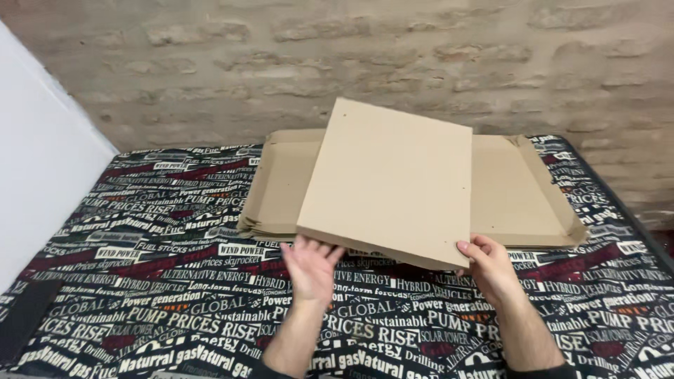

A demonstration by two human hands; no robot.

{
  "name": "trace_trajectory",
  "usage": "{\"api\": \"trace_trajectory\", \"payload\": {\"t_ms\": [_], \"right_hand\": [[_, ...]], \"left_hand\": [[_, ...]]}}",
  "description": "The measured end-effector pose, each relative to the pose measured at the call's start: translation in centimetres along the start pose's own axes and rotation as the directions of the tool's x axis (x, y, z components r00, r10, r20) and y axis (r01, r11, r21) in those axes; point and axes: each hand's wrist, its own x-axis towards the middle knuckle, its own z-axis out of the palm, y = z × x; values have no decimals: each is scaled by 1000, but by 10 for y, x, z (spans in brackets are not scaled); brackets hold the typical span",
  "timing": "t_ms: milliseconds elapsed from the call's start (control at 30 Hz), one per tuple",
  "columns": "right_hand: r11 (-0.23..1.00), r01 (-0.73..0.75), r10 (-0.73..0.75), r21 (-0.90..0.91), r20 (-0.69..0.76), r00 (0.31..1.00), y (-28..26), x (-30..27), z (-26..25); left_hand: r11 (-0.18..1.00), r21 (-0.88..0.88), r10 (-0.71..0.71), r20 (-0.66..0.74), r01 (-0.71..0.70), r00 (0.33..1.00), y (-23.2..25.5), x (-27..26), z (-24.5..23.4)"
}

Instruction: The person assembles cardboard pizza boxes by folding the pre-cut flaps and securing the sides together on a flat surface.

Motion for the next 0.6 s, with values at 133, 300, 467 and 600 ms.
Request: {"api": "trace_trajectory", "payload": {"t_ms": [133, 300, 467, 600], "right_hand": [[996, -65, 61, -60, -64, 996, 7, 10, 8], [981, -80, 45, -177, -193, 980, 14, 4, 20], [987, -54, 25, -150, -193, 981, 19, 7, 15], [997, 54, -65, -60, -192, 979, 41, 22, 1]], "left_hand": [[905, 426, 42, -105, 6, 994, 67, -38, 64], [750, 661, 117, -179, 31, 977, 53, -28, 56], [751, 660, 172, -164, -21, 971, 39, -8, 17], [658, 705, 381, -8, -265, 925, 34, -7, 11]]}}
